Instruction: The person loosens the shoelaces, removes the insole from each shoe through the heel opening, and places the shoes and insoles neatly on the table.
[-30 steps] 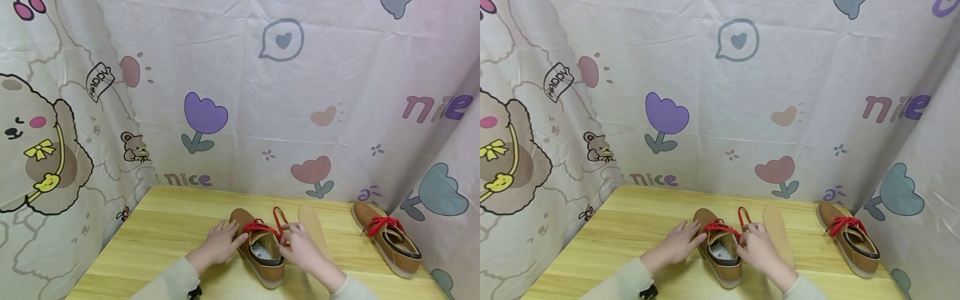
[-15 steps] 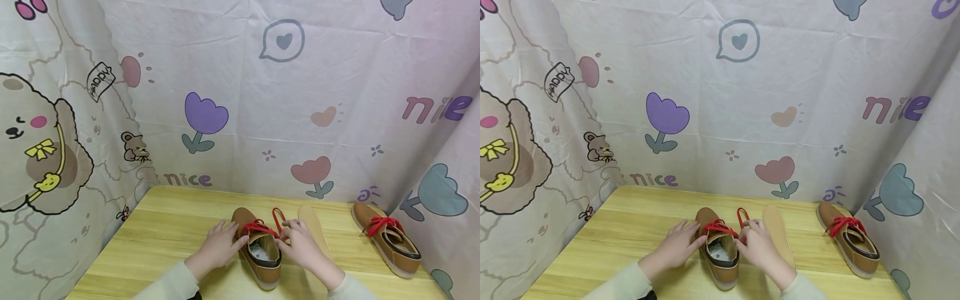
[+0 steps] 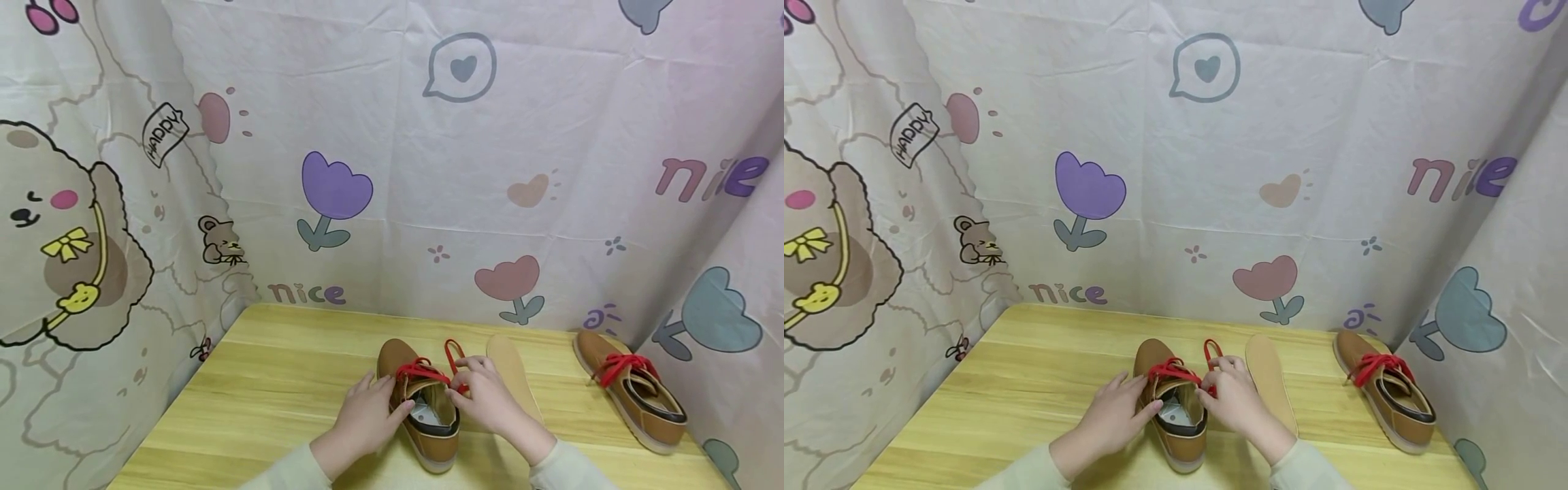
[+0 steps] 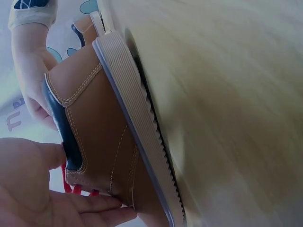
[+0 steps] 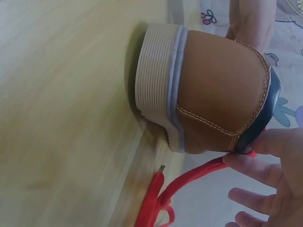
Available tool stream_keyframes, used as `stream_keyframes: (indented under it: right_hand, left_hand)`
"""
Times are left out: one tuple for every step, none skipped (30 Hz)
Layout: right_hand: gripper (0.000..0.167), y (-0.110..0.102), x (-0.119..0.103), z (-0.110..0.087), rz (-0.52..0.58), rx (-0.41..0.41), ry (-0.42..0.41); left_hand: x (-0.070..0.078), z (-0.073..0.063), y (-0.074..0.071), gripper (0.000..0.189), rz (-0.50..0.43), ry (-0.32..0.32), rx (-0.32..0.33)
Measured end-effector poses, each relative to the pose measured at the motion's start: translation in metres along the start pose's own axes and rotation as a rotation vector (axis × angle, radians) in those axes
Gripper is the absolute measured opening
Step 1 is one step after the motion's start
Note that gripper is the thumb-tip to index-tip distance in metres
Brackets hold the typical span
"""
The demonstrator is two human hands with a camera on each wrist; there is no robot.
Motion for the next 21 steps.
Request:
stream_keyframes:
  right_hand:
    - [0.021, 0.001, 0.000, 0.000, 0.001, -0.002, -0.008]
    - [0.021, 0.001, -0.001, 0.000, 0.003, -0.003, -0.015]
    - [0.021, 0.001, -0.001, 0.000, 0.002, -0.003, -0.021]
    - [0.021, 0.001, -0.002, 0.000, 0.002, -0.002, -0.024]
    - [0.022, 0.001, -0.003, 0.000, 0.001, 0.000, -0.025]
    - [0.022, 0.002, -0.003, 0.000, 0.001, 0.003, -0.027]
    - [0.023, 0.002, -0.004, 0.000, -0.001, 0.006, -0.028]
    - [0.024, 0.002, -0.005, 0.000, -0.005, 0.008, -0.029]
    - [0.025, 0.002, -0.005, -0.001, -0.008, 0.011, -0.032]
    - [0.025, 0.002, -0.006, -0.001, -0.011, 0.013, -0.034]
    - [0.026, 0.003, -0.007, -0.002, -0.014, 0.015, -0.035]
    - [0.027, 0.003, -0.008, -0.003, -0.017, 0.016, -0.036]
    - [0.027, 0.003, -0.008, -0.003, -0.020, 0.017, -0.038]
    - [0.028, 0.004, -0.009, -0.004, -0.025, 0.018, -0.038]
    - [0.028, 0.004, -0.010, -0.005, -0.024, 0.020, -0.040]
    - [0.028, 0.005, -0.010, -0.005, -0.027, 0.020, -0.039]
    - [0.029, 0.005, -0.011, -0.006, -0.025, 0.020, -0.039]
    - [0.029, 0.006, -0.011, -0.006, -0.026, 0.021, -0.040]
    - [0.029, 0.006, -0.011, -0.006, -0.024, 0.021, -0.043]
    - [0.029, 0.006, -0.012, -0.007, -0.025, 0.022, -0.044]
    - [0.030, 0.007, -0.013, -0.007, -0.022, 0.024, -0.049]
  left_hand:
    - [0.000, 0.000, 0.000, 0.070, 0.001, 0.000, 0.003]
    - [0.000, 0.000, 0.000, 0.069, 0.005, 0.000, 0.005]
    - [0.001, 0.000, 0.000, 0.068, 0.006, 0.002, 0.005]
    - [0.001, 0.000, 0.000, 0.067, 0.007, 0.004, 0.001]
    - [0.001, 0.000, 0.000, 0.066, 0.007, 0.007, -0.003]
    - [0.001, 0.001, -0.001, 0.065, 0.007, 0.010, -0.008]
    - [0.001, 0.001, -0.001, 0.065, 0.003, 0.014, -0.014]
    - [0.000, 0.001, 0.000, 0.064, -0.003, 0.016, -0.021]
    - [0.000, 0.002, 0.000, 0.063, -0.007, 0.019, -0.029]
    - [-0.001, 0.002, 0.000, 0.062, -0.015, 0.020, -0.037]
    - [-0.002, 0.003, 0.000, 0.061, -0.026, 0.021, -0.043]
    - [-0.003, 0.003, 0.000, 0.059, -0.040, 0.021, -0.051]
    - [-0.005, 0.004, 0.001, 0.059, -0.053, 0.022, -0.058]
    - [-0.006, 0.004, 0.000, 0.058, -0.065, 0.025, -0.064]
    - [-0.007, 0.005, 0.000, 0.057, -0.077, 0.030, -0.070]
    - [-0.008, 0.006, 0.000, 0.057, -0.091, 0.035, -0.074]
    - [-0.009, 0.007, 0.000, 0.057, -0.100, 0.043, -0.078]
    - [-0.010, 0.008, 0.000, 0.057, -0.105, 0.052, -0.081]
    - [-0.012, 0.009, -0.001, 0.057, -0.110, 0.062, -0.084]
    - [-0.013, 0.010, -0.001, 0.057, -0.118, 0.071, -0.086]
    - [-0.015, 0.010, -0.001, 0.057, -0.124, 0.078, -0.092]
Point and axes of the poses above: each hand's wrist, its own z-axis towards the middle knuckle, its own y-axis out of the palm, x = y × z, the point moved 2 cm from there along z, towards the middle knuckle
